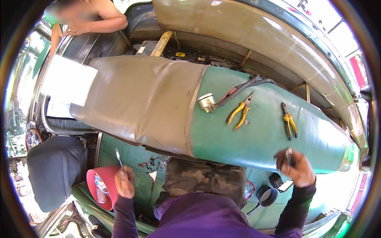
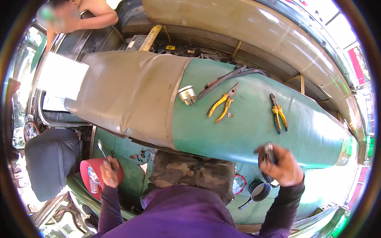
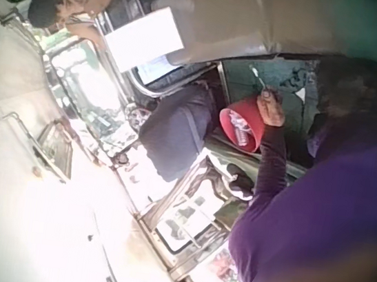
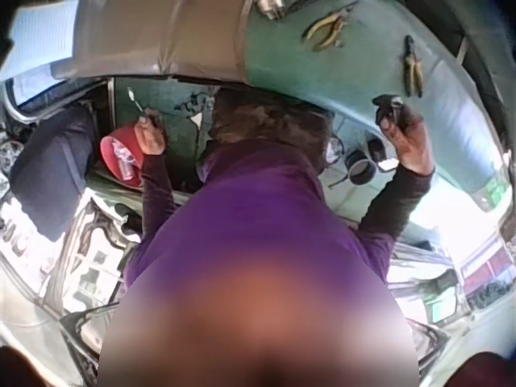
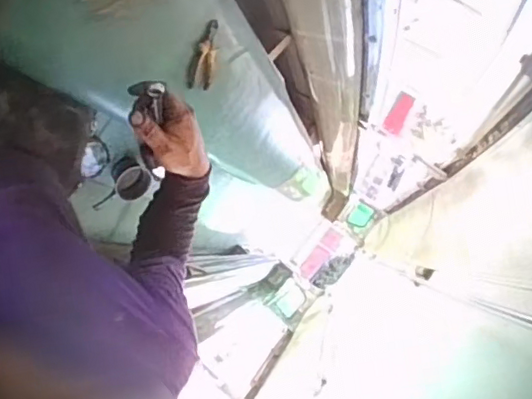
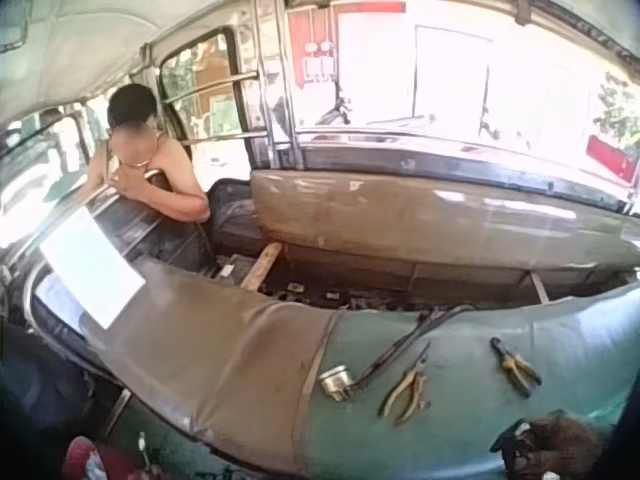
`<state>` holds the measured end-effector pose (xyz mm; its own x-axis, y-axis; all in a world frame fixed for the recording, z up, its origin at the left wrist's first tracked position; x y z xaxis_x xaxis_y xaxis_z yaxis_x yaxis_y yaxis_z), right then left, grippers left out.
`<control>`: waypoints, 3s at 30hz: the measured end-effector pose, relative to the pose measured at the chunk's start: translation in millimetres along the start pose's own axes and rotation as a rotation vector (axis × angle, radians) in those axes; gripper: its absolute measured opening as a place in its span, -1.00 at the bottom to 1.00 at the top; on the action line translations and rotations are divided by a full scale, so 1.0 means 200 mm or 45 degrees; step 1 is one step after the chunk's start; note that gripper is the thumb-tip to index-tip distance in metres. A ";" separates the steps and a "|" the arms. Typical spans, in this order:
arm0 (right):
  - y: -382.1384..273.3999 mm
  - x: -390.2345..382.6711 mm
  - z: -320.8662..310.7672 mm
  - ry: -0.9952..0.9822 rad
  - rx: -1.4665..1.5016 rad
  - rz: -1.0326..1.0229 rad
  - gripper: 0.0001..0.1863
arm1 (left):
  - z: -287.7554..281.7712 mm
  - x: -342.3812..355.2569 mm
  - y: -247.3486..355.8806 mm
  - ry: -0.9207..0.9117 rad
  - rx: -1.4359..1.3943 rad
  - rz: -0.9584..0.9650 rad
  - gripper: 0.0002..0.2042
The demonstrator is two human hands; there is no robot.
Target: The person works on the electrical system of a vehicle, using a portable light to illuminate the area. They use pliers and a wrench to manipulate wires and connectors under the dashboard. Another person is visible in the driver's seat.
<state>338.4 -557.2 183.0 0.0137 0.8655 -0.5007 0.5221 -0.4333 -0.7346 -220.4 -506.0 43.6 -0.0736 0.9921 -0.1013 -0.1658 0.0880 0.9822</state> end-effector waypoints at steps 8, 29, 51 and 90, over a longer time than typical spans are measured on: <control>-0.35 1.12 -0.48 0.523 -0.450 -0.298 -0.61 | 1.45 1.18 0.59 -0.606 0.875 0.366 -0.62; 0.16 3.56 0.04 -0.039 -0.984 -0.042 -0.62 | 2.08 2.77 -1.22 -0.860 1.471 -0.393 -0.57; 0.28 3.23 0.00 -0.096 0.062 0.393 -0.74 | 2.22 2.56 -1.30 -0.717 -0.221 -1.407 -0.65; 0.13 3.59 0.04 -0.067 -1.451 -0.111 -0.74 | 2.19 2.83 -1.31 -0.880 1.415 -0.053 -0.48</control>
<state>355.1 51.4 -199.6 -0.0822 0.8583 -0.5065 0.9895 0.1310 0.0613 212.2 71.1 -201.3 0.4836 0.7979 -0.3597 0.7638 -0.1840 0.6187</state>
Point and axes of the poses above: each hand's wrist, its own x-axis towards the middle knuckle, its own z-axis out of the palm, y = z × x, the point moved 10 cm from there along x, towards the middle knuckle, and after that the axes turned 10 degrees about -x, right-handed, at the moved point
